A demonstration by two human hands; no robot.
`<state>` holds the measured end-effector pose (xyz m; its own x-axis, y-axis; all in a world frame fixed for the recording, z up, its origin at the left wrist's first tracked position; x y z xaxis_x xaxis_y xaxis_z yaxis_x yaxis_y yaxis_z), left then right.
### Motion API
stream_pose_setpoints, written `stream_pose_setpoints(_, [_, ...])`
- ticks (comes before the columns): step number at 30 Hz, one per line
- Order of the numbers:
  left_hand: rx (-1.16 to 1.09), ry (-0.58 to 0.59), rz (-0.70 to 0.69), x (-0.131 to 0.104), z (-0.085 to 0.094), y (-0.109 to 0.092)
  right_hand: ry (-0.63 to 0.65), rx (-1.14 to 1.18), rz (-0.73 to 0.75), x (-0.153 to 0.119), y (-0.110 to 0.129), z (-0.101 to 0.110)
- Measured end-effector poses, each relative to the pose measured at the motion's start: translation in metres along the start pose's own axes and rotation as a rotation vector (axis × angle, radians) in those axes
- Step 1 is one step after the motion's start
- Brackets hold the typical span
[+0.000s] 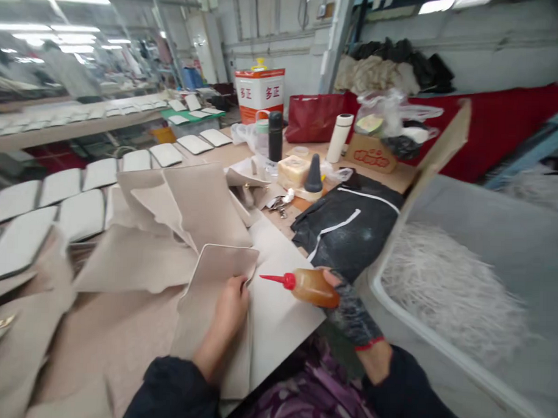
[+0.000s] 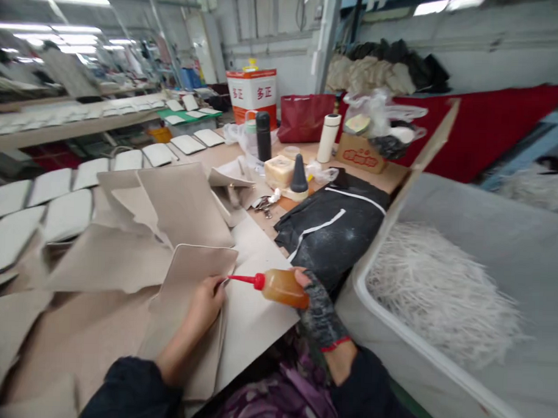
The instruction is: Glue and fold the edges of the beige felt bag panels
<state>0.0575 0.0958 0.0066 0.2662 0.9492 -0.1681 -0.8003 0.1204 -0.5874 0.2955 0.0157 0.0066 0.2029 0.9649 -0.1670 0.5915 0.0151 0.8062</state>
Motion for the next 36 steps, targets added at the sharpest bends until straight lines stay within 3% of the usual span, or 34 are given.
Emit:
stream_pose_setpoints(2, [-0.090,-0.009,0.014,0.003,0.003,0.013,-0.042,-0.204,0.067,0.000,0.024,0.008])
stream_pose_setpoints(3, [-0.099,-0.005,0.026,0.004,0.003,0.017,-0.005,-0.301,0.078,0.002,0.032,0.006])
stream_pose_setpoints(5, [-0.102,0.006,0.036,0.005,0.001,0.021,0.044,-0.398,0.098,0.006,0.041,0.002])
stream_pose_setpoints(7, [-0.107,0.007,0.036,0.004,-0.001,0.019,0.005,-0.507,0.153,0.010,0.048,0.002])
stream_pose_setpoints(10, [-0.077,-0.017,0.050,0.002,-0.003,0.013,-0.082,-0.684,0.252,0.014,0.050,0.002])
stream_pose_setpoints(15, [-0.024,-0.029,0.101,0.007,-0.002,0.013,-0.061,-0.910,0.325,0.023,0.042,-0.009])
stream_pose_setpoints(23, [-0.131,-0.010,0.057,0.019,-0.004,0.018,-0.034,-1.015,0.472,0.029,0.043,-0.032])
stream_pose_setpoints(36, [-0.340,0.018,0.074,0.027,-0.007,0.028,0.035,-0.942,0.498,0.041,0.044,-0.062])
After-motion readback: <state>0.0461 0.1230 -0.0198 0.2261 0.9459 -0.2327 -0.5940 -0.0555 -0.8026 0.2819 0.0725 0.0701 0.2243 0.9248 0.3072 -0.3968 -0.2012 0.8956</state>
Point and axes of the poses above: each hand's wrist, its own x-axis towards the middle knuckle, its own z-axis out of the back of the hand, y = z × x, the point moved 10 cm from there along x, towards the middle knuckle, and after that the axes turned 7 degrees about y, right-handed, at the moved point
